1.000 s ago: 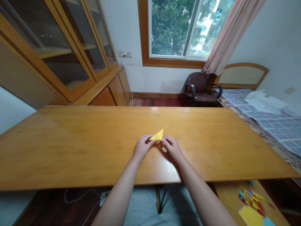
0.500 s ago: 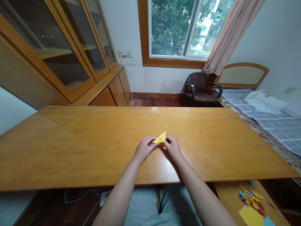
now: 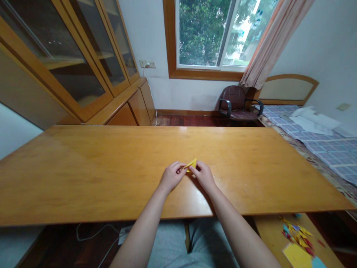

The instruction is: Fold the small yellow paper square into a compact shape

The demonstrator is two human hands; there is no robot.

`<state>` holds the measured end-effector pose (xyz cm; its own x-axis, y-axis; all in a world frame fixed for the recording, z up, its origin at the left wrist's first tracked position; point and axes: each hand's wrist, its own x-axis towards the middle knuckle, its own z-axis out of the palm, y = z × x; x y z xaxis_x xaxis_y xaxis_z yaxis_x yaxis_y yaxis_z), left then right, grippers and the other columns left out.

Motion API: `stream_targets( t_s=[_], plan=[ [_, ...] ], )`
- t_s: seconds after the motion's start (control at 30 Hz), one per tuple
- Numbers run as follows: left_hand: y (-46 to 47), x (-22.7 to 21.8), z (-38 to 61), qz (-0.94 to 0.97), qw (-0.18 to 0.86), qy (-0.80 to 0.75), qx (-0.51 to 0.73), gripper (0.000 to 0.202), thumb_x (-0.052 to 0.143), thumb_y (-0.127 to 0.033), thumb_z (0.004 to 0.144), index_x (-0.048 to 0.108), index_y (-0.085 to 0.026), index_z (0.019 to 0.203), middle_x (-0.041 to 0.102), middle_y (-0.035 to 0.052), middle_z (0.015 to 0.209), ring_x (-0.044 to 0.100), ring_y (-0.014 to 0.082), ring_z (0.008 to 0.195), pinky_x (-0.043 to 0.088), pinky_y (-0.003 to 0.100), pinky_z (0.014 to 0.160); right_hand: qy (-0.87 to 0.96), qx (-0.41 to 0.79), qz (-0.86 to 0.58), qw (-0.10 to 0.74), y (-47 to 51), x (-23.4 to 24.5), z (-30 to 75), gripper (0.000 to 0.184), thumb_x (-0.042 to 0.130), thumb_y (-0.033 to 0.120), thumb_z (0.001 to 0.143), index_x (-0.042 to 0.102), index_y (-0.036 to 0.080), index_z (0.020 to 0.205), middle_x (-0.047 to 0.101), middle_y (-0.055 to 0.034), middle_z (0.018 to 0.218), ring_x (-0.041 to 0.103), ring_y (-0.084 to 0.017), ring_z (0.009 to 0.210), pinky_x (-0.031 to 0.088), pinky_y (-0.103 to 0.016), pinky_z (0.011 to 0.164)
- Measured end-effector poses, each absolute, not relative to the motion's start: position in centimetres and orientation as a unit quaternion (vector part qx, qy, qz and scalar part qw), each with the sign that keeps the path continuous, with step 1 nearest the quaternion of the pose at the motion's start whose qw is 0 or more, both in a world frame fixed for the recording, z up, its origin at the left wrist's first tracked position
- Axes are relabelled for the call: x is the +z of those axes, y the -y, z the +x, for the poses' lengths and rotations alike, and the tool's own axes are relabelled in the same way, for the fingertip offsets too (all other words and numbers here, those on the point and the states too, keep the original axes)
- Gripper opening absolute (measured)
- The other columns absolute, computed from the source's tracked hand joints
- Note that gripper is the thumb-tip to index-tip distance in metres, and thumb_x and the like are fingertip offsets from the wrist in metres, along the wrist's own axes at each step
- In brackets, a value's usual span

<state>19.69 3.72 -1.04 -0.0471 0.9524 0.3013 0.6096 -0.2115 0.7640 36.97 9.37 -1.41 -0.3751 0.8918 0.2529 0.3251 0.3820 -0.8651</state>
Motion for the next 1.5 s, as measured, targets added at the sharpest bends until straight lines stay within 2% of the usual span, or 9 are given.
stream_targets(
  t_s=[0.17, 0.33, 0.4, 0.67, 0.73, 0.83, 1.17, 1.37, 1.5],
  plan=[
    [-3.8, -0.9, 19.6, 0.643, 0.199, -0.606, 0.424, 0.016, 0.057, -0.023, 0.088, 0.07, -0.019, 0.096, 0.063, 0.0015, 0.08, 0.055, 0.0136, 0.069, 0.042, 0.024, 0.066, 0.793, 0.345, -0.372, 0.336, -9.1, -1.4, 36.7, 0.02, 0.06, 0.035, 0.088, 0.063, 0.019, 0.076, 0.062, -0.0017, 0.075, 0.055, -0.016, 0.071, 0.04, -0.026, 0.067],
    [-4.1, -1.2, 19.3, 0.619, 0.179, -0.629, 0.434, 0.029, 0.055, -0.031, 0.088, 0.056, -0.017, 0.062, 0.051, -0.0014, 0.063, 0.047, 0.0129, 0.062, 0.035, 0.024, 0.059, 0.818, 0.322, -0.36, 0.313, -9.1, -1.7, 36.7, 0.021, 0.062, 0.034, 0.087, 0.059, 0.019, 0.072, 0.059, -0.0007, 0.073, 0.053, -0.015, 0.069, 0.039, -0.026, 0.065],
    [-4.1, -1.3, 19.2, 0.599, 0.198, -0.634, 0.447, 0.033, 0.056, -0.034, 0.087, 0.051, -0.017, 0.059, 0.048, -0.0022, 0.061, 0.046, 0.0125, 0.06, 0.034, 0.024, 0.058, 0.811, 0.326, -0.363, 0.322, -9.1, -1.6, 36.8, 0.022, 0.062, 0.033, 0.087, 0.058, 0.019, 0.071, 0.058, -0.0003, 0.072, 0.052, -0.015, 0.069, 0.039, -0.026, 0.065],
    [-4.0, -1.2, 18.8, 0.49, 0.369, -0.592, 0.523, 0.023, 0.063, -0.037, 0.081, 0.063, -0.017, 0.091, 0.061, -0.0011, 0.074, 0.057, 0.0144, 0.068, 0.042, 0.022, 0.062, 0.739, 0.403, -0.378, 0.385, -9.0, -0.8, 37.2, 0.019, 0.06, 0.033, 0.088, 0.064, 0.019, 0.076, 0.062, -0.0023, 0.075, 0.057, -0.017, 0.073, 0.043, -0.027, 0.068],
    [-4.0, -1.2, 18.8, 0.478, 0.394, -0.575, 0.534, 0.022, 0.064, -0.036, 0.08, 0.061, -0.016, 0.091, 0.063, -0.0003, 0.077, 0.058, 0.0147, 0.071, 0.043, 0.022, 0.064, 0.707, 0.443, -0.377, 0.403, -9.0, -1.3, 37.2, 0.015, 0.061, 0.034, 0.088, 0.066, 0.02, 0.09, 0.065, -0.0028, 0.081, 0.059, -0.017, 0.074, 0.046, -0.028, 0.068],
    [-4.0, -1.2, 18.7, 0.468, 0.407, -0.562, 0.547, 0.022, 0.065, -0.035, 0.079, 0.061, -0.016, 0.089, 0.063, 0.0003, 0.078, 0.059, 0.0146, 0.072, 0.044, 0.022, 0.066, 0.666, 0.488, -0.368, 0.428, -9.0, -2.0, 37.2, 0.026, 0.06, 0.033, 0.089, 0.062, 0.022, 0.111, 0.066, -0.0022, 0.087, 0.061, -0.016, 0.07, 0.049, -0.027, 0.065],
    [-4.3, -1.5, 18.6, 0.442, 0.426, -0.551, 0.566, 0.031, 0.066, -0.04, 0.079, 0.062, -0.015, 0.098, 0.069, 0.0037, 0.086, 0.064, 0.0176, 0.078, 0.047, 0.025, 0.07, 0.701, 0.437, -0.329, 0.457, -8.8, -1.7, 37.3, 0.022, 0.05, 0.025, 0.094, 0.065, 0.024, 0.11, 0.064, -0.0036, 0.097, 0.06, -0.012, 0.064, 0.052, -0.03, 0.071],
    [-4.4, -2.0, 18.5, 0.447, 0.421, -0.548, 0.569, 0.031, 0.064, -0.04, 0.081, 0.062, -0.016, 0.1, 0.068, 0.0032, 0.087, 0.063, 0.0173, 0.08, 0.047, 0.025, 0.071, 0.739, 0.392, -0.316, 0.448, -8.9, -1.0, 37.3, 0.017, 0.057, 0.026, 0.091, 0.072, 0.024, 0.098, 0.066, -0.0063, 0.098, 0.062, -0.02, 0.096, 0.049, -0.034, 0.087],
    [-4.4, -2.0, 18.4, 0.445, 0.42, -0.547, 0.572, 0.032, 0.065, -0.041, 0.081, 0.062, -0.016, 0.1, 0.068, 0.0034, 0.089, 0.063, 0.0175, 0.081, 0.048, 0.025, 0.073, 0.735, 0.398, -0.33, 0.438, -9.0, -0.9, 37.3, 0.018, 0.065, 0.026, 0.085, 0.072, 0.025, 0.101, 0.067, -0.0068, 0.103, 0.062, -0.021, 0.098, 0.049, -0.036, 0.089]
  ],
)
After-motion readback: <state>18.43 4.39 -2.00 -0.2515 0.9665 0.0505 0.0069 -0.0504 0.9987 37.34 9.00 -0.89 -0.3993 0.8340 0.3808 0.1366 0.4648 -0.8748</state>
